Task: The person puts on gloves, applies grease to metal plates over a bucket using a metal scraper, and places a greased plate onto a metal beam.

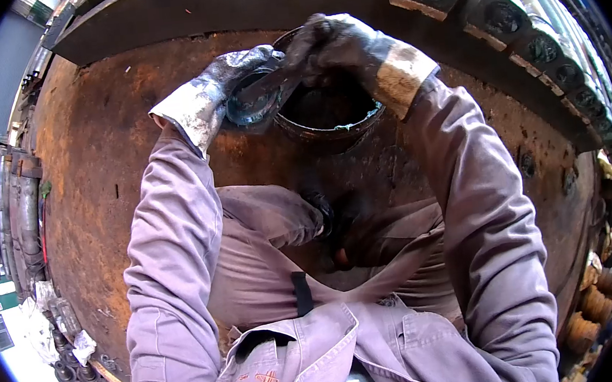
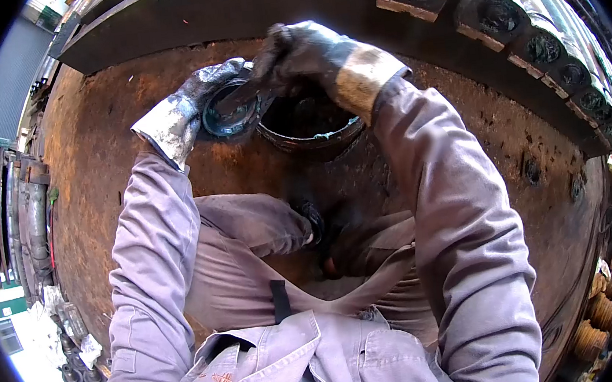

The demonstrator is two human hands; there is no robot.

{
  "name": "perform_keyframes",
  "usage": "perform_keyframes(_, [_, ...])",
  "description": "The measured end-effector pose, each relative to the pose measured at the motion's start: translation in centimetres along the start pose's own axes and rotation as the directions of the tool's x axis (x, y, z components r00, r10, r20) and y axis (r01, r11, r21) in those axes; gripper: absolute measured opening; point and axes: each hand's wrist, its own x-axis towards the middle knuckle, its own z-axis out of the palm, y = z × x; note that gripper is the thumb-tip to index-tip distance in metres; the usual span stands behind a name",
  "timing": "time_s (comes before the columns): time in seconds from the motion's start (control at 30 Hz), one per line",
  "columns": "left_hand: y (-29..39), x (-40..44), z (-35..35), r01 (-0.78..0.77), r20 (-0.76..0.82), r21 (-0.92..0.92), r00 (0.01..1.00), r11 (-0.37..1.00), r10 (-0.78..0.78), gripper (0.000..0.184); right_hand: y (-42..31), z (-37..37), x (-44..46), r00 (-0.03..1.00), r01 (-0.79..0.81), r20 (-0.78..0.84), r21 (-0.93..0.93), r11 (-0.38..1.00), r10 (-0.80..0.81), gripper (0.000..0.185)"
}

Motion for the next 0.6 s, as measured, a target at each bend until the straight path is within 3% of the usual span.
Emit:
perform_keyframes(0.03, [-0.1,0.0,-0.1,0.004,-0.003,0.001,1.000,1.000,-0.004,0.042,-1.1,1.3,0.2,1.000,-0.002,-0.004,0.003,1.000,0.002,0.030])
perform_keyframes(0.1, [-0.3,0.0,-0.5,0.010,-0.016,-0.001,1.000,1.000,-0.010,0.042,-2.8,3.1,0.6,0.996,-0.077,0.017,-0.323,0.943,0.087,0.029])
perform_keyframes(0.17, [-0.4,0.0,-0.6,0.008,-0.016,0.001,1.000,1.000,-0.008,0.042,-2.9,4.4,0.6,0.997,-0.070,0.011,-0.389,0.918,0.080,0.028])
perform_keyframes(0.27, [-0.5,-0.1,-0.6,0.001,-0.014,-0.001,1.000,1.000,-0.001,0.041,-2.4,6.4,0.3,0.999,-0.033,-0.034,-0.697,0.717,0.013,0.019])
perform_keyframes(0.4, [-0.5,-0.1,-0.4,-0.003,-0.010,0.003,1.000,1.000,0.003,0.041,-3.5,5.3,-0.6,0.994,0.113,0.065,-0.676,0.728,-0.093,0.014])
perform_keyframes(0.43, [-0.5,-0.1,-0.4,-0.008,-0.007,0.002,1.000,1.000,0.008,0.041,-4.1,4.8,-0.6,0.998,0.055,0.047,-0.581,0.812,-0.034,0.017])
perform_keyframes(0.5, [-0.4,-0.1,-0.3,-0.012,-0.001,0.001,1.000,1.000,0.012,0.041,-7.4,5.7,-1.6,1.000,-0.011,-0.003,-0.654,0.756,0.013,0.022])
perform_keyframes(0.6, [-0.4,-0.5,-0.3,-0.016,0.001,0.005,1.000,1.000,0.016,0.040,-7.1,5.2,-1.0,0.998,0.059,0.017,-0.696,0.715,-0.066,0.023])
